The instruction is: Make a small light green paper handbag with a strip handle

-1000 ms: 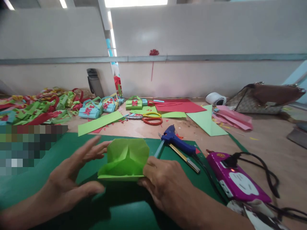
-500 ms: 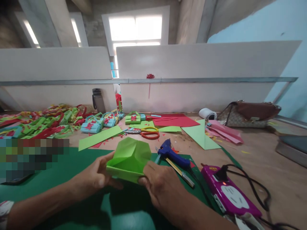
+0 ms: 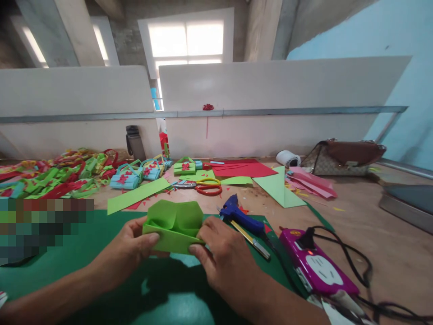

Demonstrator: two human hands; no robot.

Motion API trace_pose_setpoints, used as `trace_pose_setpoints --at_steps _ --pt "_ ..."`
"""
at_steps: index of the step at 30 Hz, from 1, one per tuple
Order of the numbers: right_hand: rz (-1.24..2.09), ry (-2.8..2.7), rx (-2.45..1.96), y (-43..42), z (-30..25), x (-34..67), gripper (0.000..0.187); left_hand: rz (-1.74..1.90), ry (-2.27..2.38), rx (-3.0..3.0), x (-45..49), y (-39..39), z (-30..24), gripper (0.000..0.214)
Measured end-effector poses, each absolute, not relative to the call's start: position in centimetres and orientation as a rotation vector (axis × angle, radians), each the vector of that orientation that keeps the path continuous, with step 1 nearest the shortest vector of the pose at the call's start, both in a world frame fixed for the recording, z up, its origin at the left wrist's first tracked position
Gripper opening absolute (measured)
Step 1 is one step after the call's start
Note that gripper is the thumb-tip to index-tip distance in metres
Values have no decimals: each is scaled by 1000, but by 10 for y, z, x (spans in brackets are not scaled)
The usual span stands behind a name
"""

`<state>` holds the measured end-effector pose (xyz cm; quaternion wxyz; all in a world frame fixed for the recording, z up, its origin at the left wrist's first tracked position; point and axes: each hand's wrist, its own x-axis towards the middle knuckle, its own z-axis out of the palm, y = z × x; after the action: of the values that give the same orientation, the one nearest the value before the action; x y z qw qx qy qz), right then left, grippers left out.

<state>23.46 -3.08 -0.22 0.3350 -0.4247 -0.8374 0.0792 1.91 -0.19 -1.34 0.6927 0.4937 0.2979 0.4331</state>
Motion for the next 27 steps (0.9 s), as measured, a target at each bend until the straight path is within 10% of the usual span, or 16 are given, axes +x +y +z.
trace_pose_setpoints --at_steps 7,13,27 --pt "449 -1837 -1178 -34 5 232 7 1035 717 1035 21 -6 -8 25" --pt "1129 -1525 -964 -27 3 227 61 1024 728 1026 23 -8 -3 28" --pt "1347 -1357 -980 -31 9 226 25 947 802 993 24 -9 -9 28"
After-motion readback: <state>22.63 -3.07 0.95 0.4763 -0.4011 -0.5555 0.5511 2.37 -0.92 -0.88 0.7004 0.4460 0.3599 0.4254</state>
